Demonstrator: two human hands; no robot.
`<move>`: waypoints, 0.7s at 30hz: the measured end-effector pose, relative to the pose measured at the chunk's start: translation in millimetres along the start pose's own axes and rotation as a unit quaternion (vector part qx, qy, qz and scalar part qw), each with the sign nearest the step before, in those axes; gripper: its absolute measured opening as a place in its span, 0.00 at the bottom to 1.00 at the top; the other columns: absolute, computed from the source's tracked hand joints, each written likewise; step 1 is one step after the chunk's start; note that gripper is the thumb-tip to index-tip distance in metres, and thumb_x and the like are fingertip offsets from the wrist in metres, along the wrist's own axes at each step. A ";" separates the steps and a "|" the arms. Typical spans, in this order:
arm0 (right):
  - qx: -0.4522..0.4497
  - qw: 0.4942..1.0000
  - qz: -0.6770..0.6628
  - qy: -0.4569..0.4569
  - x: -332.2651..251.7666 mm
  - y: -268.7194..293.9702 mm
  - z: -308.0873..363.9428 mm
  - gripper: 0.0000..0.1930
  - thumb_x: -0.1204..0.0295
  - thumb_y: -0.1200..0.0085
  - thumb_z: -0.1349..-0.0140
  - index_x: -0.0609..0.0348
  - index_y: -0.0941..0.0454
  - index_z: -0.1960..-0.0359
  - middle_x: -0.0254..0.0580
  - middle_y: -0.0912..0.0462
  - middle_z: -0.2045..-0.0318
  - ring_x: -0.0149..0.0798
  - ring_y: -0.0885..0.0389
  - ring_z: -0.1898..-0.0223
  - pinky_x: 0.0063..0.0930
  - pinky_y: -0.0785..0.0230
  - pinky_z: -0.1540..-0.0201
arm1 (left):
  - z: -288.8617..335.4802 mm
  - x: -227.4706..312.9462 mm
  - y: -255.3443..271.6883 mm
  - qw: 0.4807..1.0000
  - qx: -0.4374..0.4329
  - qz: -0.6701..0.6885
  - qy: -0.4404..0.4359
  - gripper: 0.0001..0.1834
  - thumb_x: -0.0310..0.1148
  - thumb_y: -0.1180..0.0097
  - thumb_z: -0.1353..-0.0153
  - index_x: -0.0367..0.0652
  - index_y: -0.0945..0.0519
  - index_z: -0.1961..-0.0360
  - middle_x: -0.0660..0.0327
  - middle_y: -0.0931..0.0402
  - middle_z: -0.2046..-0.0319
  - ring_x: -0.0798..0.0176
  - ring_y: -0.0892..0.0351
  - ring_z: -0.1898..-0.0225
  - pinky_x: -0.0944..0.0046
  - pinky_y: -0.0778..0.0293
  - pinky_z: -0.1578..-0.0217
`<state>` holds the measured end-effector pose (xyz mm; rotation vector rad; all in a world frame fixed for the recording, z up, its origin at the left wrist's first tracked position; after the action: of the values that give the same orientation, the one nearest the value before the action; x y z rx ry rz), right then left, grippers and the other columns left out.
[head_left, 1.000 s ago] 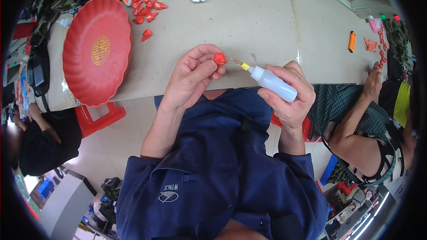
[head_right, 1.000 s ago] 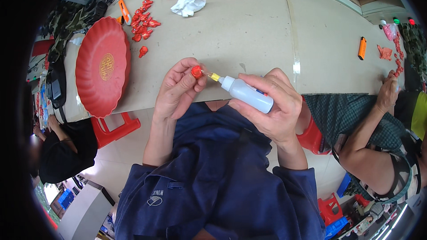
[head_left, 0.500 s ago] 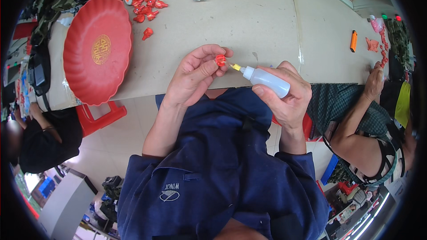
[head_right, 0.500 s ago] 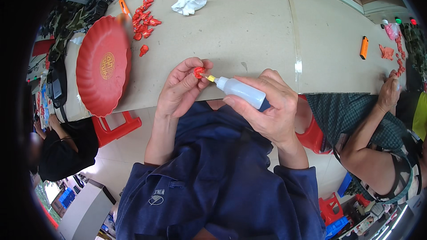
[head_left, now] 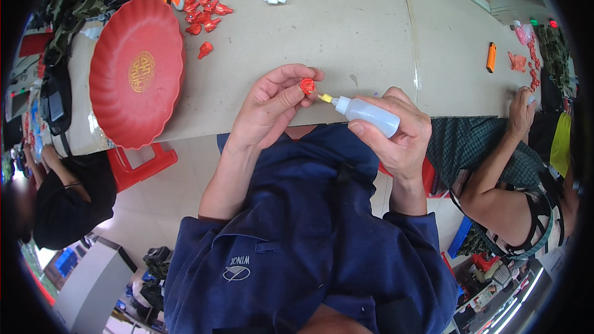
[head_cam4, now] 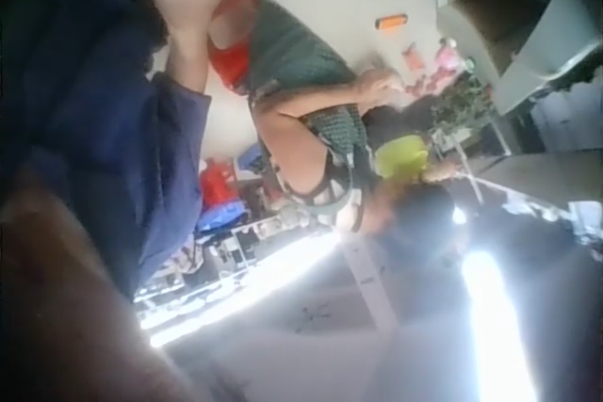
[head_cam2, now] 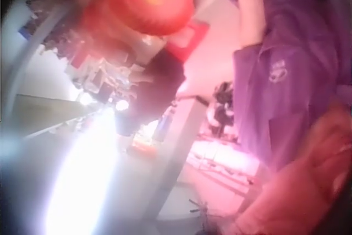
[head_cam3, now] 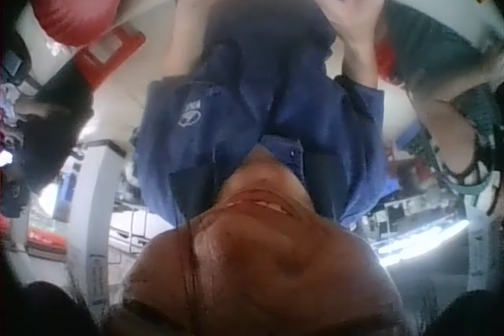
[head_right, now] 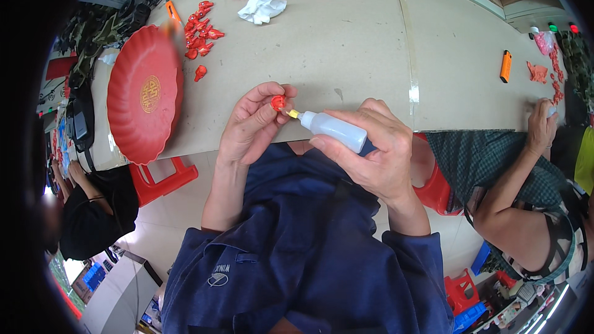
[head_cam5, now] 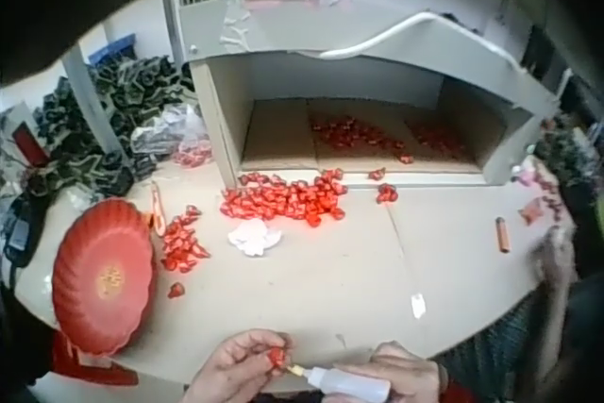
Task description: The person applies glue from a glue bottle to small red plastic pieces by hand, then assembles them.
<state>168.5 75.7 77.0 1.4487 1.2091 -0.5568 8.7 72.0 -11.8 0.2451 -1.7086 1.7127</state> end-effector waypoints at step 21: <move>0.022 1.000 0.019 -0.010 2.0 6.0 -0.7 0.15 0.73 0.33 0.61 0.63 0.19 0.69 0.38 0.21 0.79 0.31 0.32 0.79 0.22 0.40 0.76 | 0.8 0.5 -1.3 1.000 0.026 0.000 0.010 0.12 0.22 0.47 0.43 0.36 0.28 0.57 0.60 0.26 0.67 0.70 0.29 0.66 0.73 0.32 0.64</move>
<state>174.4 77.9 78.1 1.4961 1.1583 -0.5740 8.9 71.2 -10.4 0.2506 -1.6508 1.7557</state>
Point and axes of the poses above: each hand's wrist, its own z-axis away from the middle knuckle, its own y-axis out of the back of the hand, x = y × z, the point moved 7 cm from there along -z, towards the middle knuckle
